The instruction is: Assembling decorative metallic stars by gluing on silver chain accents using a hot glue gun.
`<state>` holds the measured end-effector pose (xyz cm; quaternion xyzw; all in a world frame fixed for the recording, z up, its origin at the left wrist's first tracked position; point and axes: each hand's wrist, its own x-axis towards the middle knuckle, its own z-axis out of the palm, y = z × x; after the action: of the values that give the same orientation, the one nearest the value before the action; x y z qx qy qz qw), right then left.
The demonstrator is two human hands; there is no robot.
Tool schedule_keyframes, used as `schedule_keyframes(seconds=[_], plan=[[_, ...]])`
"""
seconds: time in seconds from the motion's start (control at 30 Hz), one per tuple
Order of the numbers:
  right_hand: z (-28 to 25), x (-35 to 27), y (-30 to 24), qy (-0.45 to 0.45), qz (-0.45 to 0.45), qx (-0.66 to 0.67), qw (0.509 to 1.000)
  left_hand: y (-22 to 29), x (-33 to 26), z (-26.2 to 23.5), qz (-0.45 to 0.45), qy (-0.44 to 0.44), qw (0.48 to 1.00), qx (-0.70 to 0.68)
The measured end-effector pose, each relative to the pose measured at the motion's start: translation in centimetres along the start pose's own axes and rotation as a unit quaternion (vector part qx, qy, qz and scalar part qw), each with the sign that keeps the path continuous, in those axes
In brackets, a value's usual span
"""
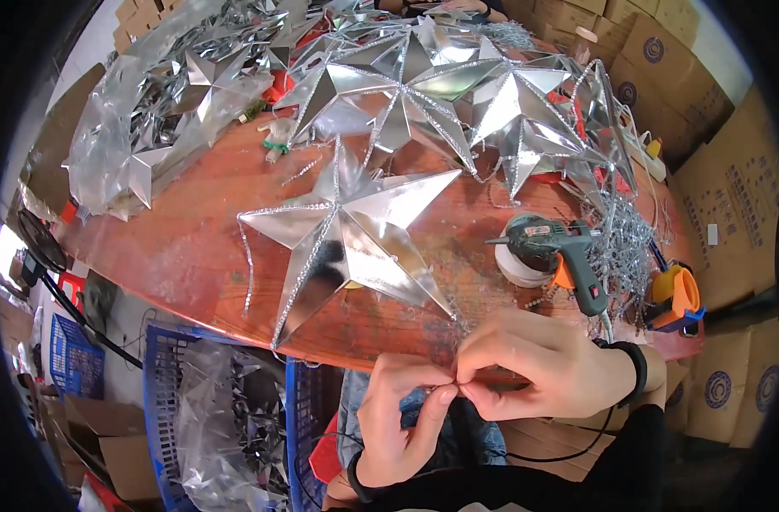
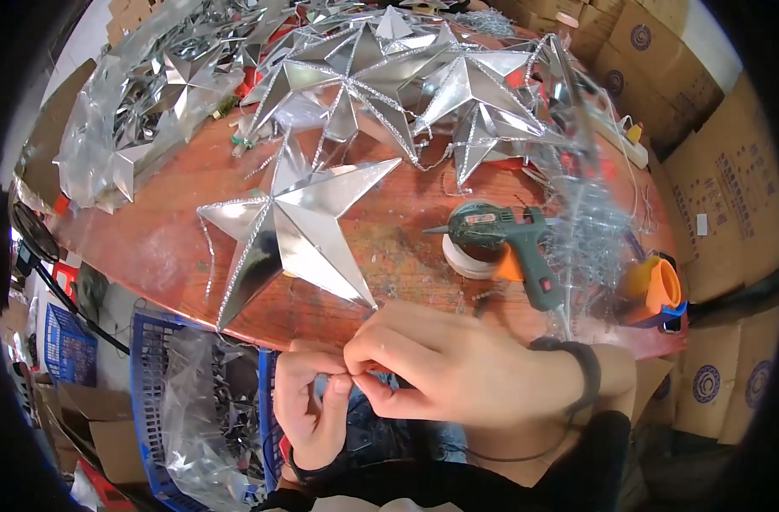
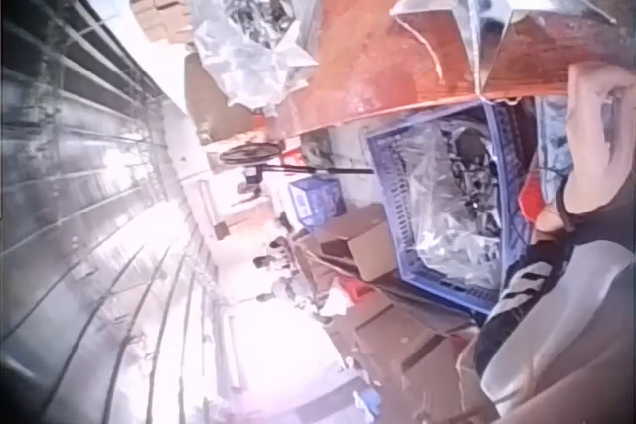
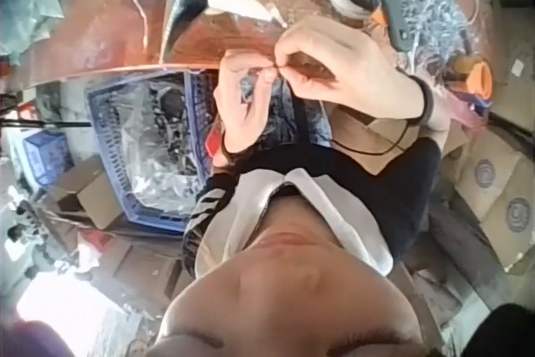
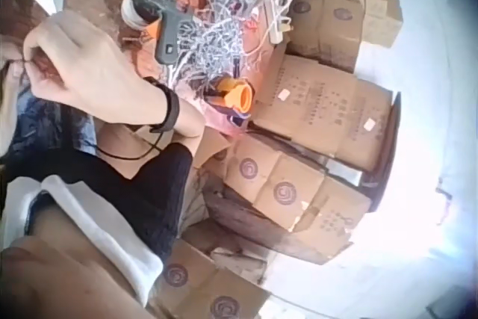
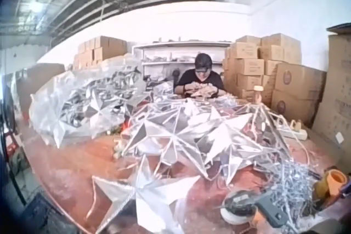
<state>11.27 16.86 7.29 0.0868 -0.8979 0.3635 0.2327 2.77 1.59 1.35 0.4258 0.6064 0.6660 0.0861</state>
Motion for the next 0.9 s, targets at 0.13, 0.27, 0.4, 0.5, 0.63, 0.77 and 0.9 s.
schedule_keyframes(seconds=[0.13,0.27,0.4,0.5,0.63,0.77,0.9], plan=[[-0.2,0.5,-0.1,0.005,-0.008,-0.013,1.0,0.3,0.2,-0.4,-0.085,-0.018,0.993,-0.082],[-0.2,1.1,-0.2,-0.02,0.01,-0.032,0.999,0.1,0.6,-1.5,-0.098,-0.041,0.991,-0.076],[-1.3,1.5,-0.7,-0.04,0.034,-0.065,0.997,-0.7,1.4,-2.3,-0.065,-0.091,0.99,-0.081],[-2.2,2.7,-0.8,-0.051,0.05,-0.07,0.995,-1.3,1.5,-2.9,-0.09,-0.111,0.984,-0.109],[-3.3,5.3,-0.3,-0.068,0.058,-0.136,0.987,-2.2,1.7,-3.6,-0.097,-0.186,0.971,-0.115],[-3.6,8.5,1.4,-0.103,0.022,-0.215,0.971,-1.8,1.5,-3.8,-0.103,-0.213,0.969,-0.076],[-3.0,10.9,3.1,-0.101,-0.011,-0.246,0.964,-1.1,1.4,-3.2,-0.087,-0.231,0.968,-0.047]])
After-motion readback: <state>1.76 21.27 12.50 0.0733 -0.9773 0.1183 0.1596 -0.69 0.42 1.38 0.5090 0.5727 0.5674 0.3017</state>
